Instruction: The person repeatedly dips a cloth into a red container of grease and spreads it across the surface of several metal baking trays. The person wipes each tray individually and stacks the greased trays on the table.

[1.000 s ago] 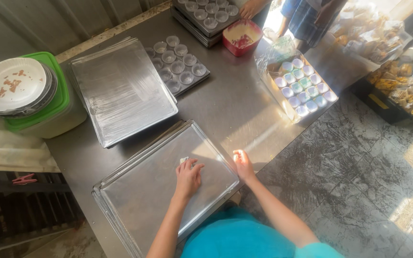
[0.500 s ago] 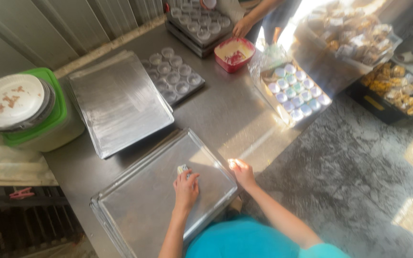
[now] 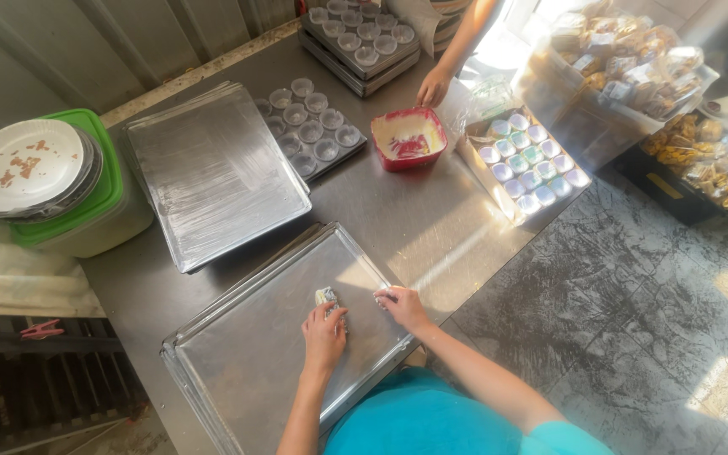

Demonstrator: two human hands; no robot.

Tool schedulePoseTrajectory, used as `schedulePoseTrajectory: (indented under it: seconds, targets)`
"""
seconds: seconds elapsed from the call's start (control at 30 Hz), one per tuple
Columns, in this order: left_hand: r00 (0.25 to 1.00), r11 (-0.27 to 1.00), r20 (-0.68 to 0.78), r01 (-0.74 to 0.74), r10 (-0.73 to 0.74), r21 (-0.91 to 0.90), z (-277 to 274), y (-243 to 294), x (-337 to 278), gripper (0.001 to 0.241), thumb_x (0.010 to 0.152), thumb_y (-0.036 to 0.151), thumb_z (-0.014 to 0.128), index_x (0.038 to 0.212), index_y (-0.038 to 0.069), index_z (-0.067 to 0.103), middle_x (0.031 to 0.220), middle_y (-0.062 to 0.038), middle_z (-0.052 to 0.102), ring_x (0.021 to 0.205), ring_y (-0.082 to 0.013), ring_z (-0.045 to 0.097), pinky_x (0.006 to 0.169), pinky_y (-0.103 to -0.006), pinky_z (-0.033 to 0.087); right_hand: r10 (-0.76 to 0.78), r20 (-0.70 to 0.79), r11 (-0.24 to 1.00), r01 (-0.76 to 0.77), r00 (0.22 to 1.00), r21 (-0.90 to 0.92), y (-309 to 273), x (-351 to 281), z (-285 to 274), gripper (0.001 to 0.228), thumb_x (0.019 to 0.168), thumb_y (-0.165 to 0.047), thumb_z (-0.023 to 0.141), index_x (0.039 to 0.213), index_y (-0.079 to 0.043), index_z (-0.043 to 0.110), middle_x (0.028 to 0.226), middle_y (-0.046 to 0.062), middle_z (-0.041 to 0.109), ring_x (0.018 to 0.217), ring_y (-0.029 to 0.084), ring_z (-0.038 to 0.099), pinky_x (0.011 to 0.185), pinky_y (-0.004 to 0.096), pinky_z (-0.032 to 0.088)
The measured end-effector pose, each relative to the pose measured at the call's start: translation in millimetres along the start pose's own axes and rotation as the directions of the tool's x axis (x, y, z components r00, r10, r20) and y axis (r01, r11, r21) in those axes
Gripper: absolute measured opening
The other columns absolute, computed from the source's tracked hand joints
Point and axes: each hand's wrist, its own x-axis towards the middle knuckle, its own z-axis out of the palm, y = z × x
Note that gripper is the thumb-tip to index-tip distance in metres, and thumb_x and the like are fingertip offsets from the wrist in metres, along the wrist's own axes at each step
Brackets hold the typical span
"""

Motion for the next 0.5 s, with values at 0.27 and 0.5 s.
schedulePoseTrajectory:
  seconds: [0.27, 0.5]
  targets:
    - [0.999, 1.0, 0.028, 0.03, -0.03, -0.003, -4, 2, -13, 0.03, 0.083, 0.004, 0.071, 0.109, 0.017, 0.074, 0.127, -0.008, 0.062, 0.122, -0.0311, 0.054, 0.1, -0.0501, 0.04, -0.104, -0.03, 0.993, 0.102, 0.994, -0.062, -17, -3, 0, 0.013, 0.085, -0.01, 0.077, 0.097, -0.007, 0.08, 0.082, 0.007, 0.076, 0.069, 0.013, 0.072, 0.064, 0.027, 0.055]
    - [0.999, 0.999, 0.035, 0.039, -0.038, -0.014, -1, 2, -15, 0.03, 0.082, 0.004, 0.07, 0.109, 0.017, 0.074, 0.127, -0.008, 0.062, 0.123, -0.0312, 0.053, 0.1, -0.0506, 0.039, -0.092, -0.052, 0.992, 0.087, 0.994, -0.095, -10, 1, 1, 0.017, 0.085, -0.006, 0.073, 0.099, -0.009, 0.081, 0.08, 0.007, 0.074, 0.068, 0.014, 0.07, 0.063, 0.028, 0.054]
